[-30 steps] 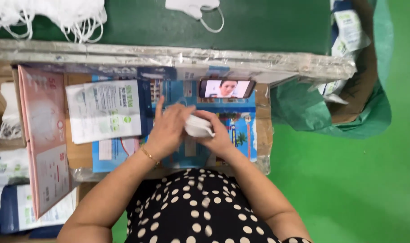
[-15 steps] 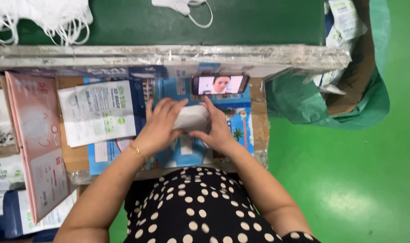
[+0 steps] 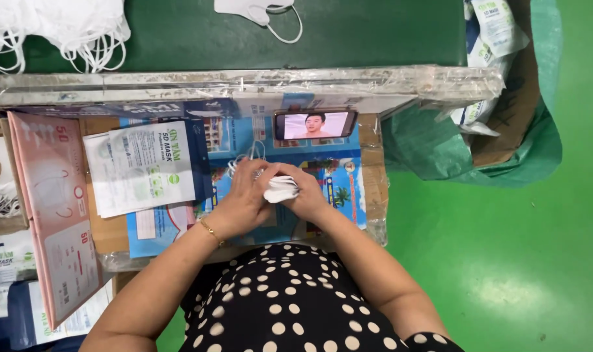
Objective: Manually packaging face masks into plastic pouches and organizing them in containers.
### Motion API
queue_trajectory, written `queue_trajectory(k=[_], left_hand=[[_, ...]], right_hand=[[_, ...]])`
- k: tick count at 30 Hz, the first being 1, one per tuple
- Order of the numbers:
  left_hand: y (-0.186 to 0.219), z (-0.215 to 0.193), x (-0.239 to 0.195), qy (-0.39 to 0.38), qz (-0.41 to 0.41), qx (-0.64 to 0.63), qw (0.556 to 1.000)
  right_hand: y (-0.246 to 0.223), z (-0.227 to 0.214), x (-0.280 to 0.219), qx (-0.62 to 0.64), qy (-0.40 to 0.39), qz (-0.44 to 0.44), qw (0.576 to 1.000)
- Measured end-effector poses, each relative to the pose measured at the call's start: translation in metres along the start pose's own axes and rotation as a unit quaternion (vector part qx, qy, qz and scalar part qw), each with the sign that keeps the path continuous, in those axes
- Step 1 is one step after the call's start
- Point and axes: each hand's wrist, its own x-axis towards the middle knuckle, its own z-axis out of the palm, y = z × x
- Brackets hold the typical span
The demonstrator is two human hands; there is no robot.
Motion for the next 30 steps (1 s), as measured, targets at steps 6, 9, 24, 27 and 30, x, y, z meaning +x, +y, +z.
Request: queue_trajectory(k=[6,9,24,27,30], left_hand=[[0.005,-0.066,0.05,0.062,0.031,-0.04,0.997],[-0.019,-0.092,0.114,0.163,0.051,0.056,0.984],[-0.055,-0.08,0.177,0.257,-0.072,-0.155,0.951],[-0.033,-0.078,0.102,0.264,-0.141,-0.453,0.84],[-0.015,-0.061,0.038,0.271,-0.228,-0.606,0.712]], right_hand=[[-0.048,-0.062,-0.002,0.048,-0.08,0.074,0.993],[-0.085,-0.096,-0.012,0.014,-0.102,0.113,0.988],[-0.069,-0.084,-0.039,0.243,-0.207,0.06,0.946],[-0.067,-0.068,-0.022,-0.168,-0.128,0.155,0.965],[-0.1,-0.047,-0.012,-0.149,-0.128,-0.053,0.979]])
